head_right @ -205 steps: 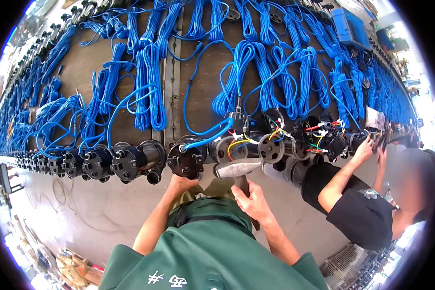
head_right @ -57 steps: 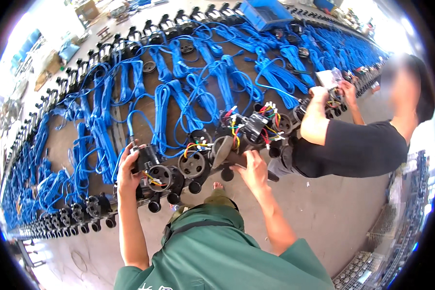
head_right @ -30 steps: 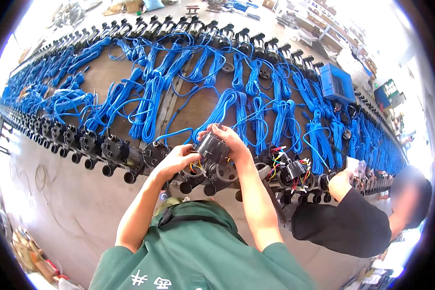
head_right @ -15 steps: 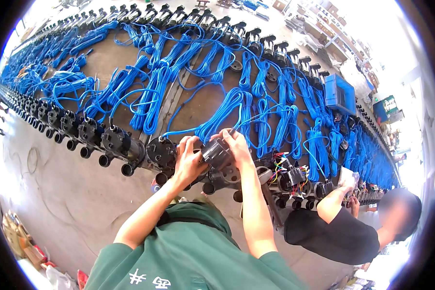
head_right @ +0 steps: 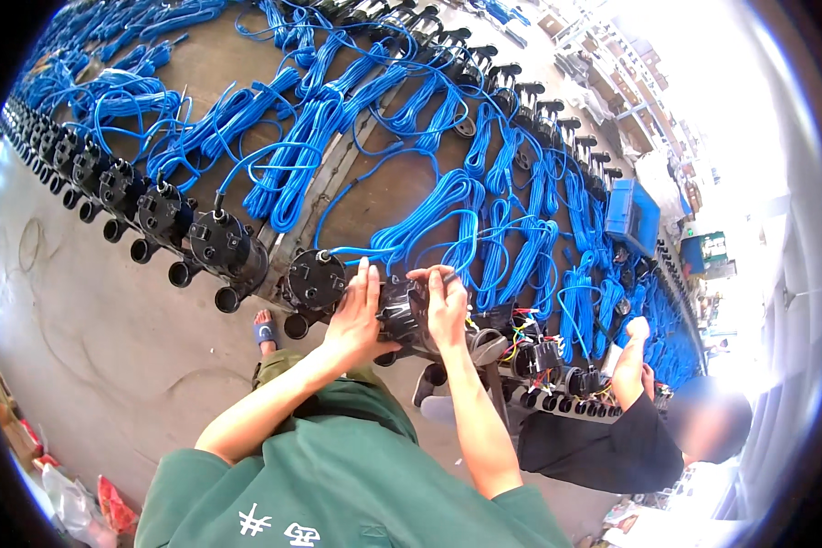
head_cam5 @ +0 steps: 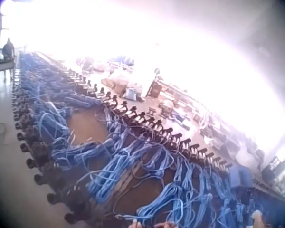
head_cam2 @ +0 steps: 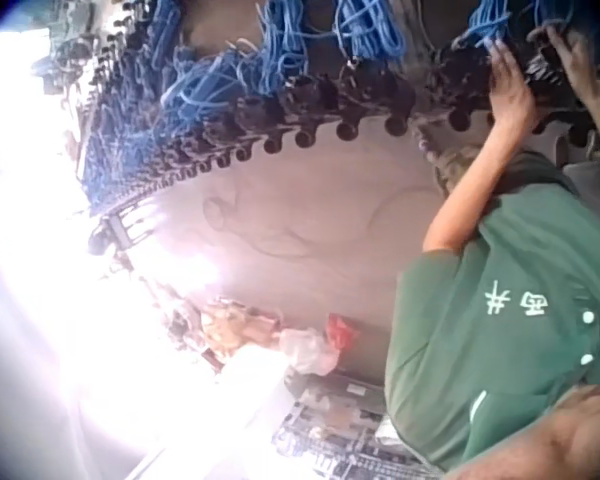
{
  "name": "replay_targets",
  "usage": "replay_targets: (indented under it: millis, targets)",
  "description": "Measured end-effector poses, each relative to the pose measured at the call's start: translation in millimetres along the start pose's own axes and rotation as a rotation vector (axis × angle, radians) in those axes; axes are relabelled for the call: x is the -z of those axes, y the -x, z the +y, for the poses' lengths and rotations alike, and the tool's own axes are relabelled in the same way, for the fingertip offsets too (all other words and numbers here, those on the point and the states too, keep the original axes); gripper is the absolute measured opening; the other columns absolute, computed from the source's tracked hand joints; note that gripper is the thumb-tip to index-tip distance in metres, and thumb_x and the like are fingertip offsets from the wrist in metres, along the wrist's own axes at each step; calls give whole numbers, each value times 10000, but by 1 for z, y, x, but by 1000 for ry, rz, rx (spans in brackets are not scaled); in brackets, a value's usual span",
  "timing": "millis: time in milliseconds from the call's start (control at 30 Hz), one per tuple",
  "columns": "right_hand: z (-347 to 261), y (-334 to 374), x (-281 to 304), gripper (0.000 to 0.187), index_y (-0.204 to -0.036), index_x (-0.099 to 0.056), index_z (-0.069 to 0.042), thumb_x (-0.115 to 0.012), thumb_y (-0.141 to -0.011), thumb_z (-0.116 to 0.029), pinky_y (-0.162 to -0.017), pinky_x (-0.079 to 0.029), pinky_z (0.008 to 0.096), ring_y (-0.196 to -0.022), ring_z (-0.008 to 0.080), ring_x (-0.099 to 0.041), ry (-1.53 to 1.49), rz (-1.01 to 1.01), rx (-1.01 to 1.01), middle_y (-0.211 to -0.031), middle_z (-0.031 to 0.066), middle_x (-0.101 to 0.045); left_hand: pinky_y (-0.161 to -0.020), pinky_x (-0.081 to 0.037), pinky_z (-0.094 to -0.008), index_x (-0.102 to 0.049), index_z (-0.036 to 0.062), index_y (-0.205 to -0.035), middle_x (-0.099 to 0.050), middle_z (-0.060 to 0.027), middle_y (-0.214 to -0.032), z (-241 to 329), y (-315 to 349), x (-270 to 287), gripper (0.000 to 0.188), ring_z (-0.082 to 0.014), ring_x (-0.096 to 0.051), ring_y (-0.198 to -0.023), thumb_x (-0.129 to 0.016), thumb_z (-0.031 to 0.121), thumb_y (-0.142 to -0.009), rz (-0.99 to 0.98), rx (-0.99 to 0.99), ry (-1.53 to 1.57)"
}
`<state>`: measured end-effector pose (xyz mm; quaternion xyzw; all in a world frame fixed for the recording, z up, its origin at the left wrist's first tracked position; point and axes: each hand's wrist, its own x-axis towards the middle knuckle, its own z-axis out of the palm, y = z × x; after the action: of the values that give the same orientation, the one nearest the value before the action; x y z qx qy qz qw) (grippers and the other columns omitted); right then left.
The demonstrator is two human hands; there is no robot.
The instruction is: The person assembles large industrial motors by hand and using a tool. They hammer small components into the top of the motor units and organize the attached blue cables on a long work table.
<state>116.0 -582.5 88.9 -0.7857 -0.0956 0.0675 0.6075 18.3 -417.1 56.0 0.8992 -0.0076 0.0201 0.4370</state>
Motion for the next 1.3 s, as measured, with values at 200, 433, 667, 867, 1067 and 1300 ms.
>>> replay_targets:
  millis: [200, 433, 667, 867, 1067, 1300]
  targets:
    - [-29, 4, -16, 198, -1062, -655, 8, -535, -1100, -145, -842, -551, 315, -905, 178, -728, 306, -37, 234, -1003, 110, -786, -1181, -413, -475, -207, 30, -1629, -398, -245, -1585, -59, 12, -36, 1338, -407, -455, -1437, -1003, 210, -569, 79, 85, 502]
    - [-33, 12, -35, 95, -1040, -627, -9, -545, -1062, -52, -822, -583, 353, -915, 266, -762, 371, -167, 330, -1015, 132, -781, -1025, -515, -443, -495, 44, -1385, -608, -168, -1320, -56, 8, -62, 979, -364, -631, -1211, -995, 203, -559, 283, 96, 592]
    - [-30, 15, -40, 131, -996, -677, -14, -576, -1049, -79, -747, -580, 377, -840, 318, -751, 382, -92, 379, -946, 136, -756, -1004, -518, -474, -492, 19, -1418, -647, -194, -1253, -43, 12, -70, 1031, -405, -648, -1164, -1008, 294, -568, 436, 68, 534]
    - [-28, 14, -39, 107, -988, -701, -3, -606, -1010, -46, -731, -575, 388, -816, 339, -735, 421, -82, 388, -908, 152, -737, -986, -531, -388, -399, 5, -1465, -625, -186, -1257, -52, 17, -82, 899, -297, -652, -1140, -895, 88, -719, 433, -20, 485]
    - [-22, 10, -35, 71, -1032, -649, -31, -616, -1003, -88, -771, -518, 445, -887, 381, -660, 218, -113, 413, -910, 153, -686, -1263, -208, -412, -157, -6, -1657, -293, -198, -1667, -14, 31, -4, 798, -285, -290, -1546, -502, 261, -988, 21, 170, 1038]
    - [-16, 11, -11, 285, -1244, -635, -3, -493, -1085, -193, -1024, -484, 421, -1131, 358, -644, 73, -166, 383, -1159, 176, -693, -1113, -428, -380, -526, -3, -1448, -628, -127, -1345, -4, -13, -4, 637, -220, -574, -1268, -730, 341, -952, 18, 173, 891]
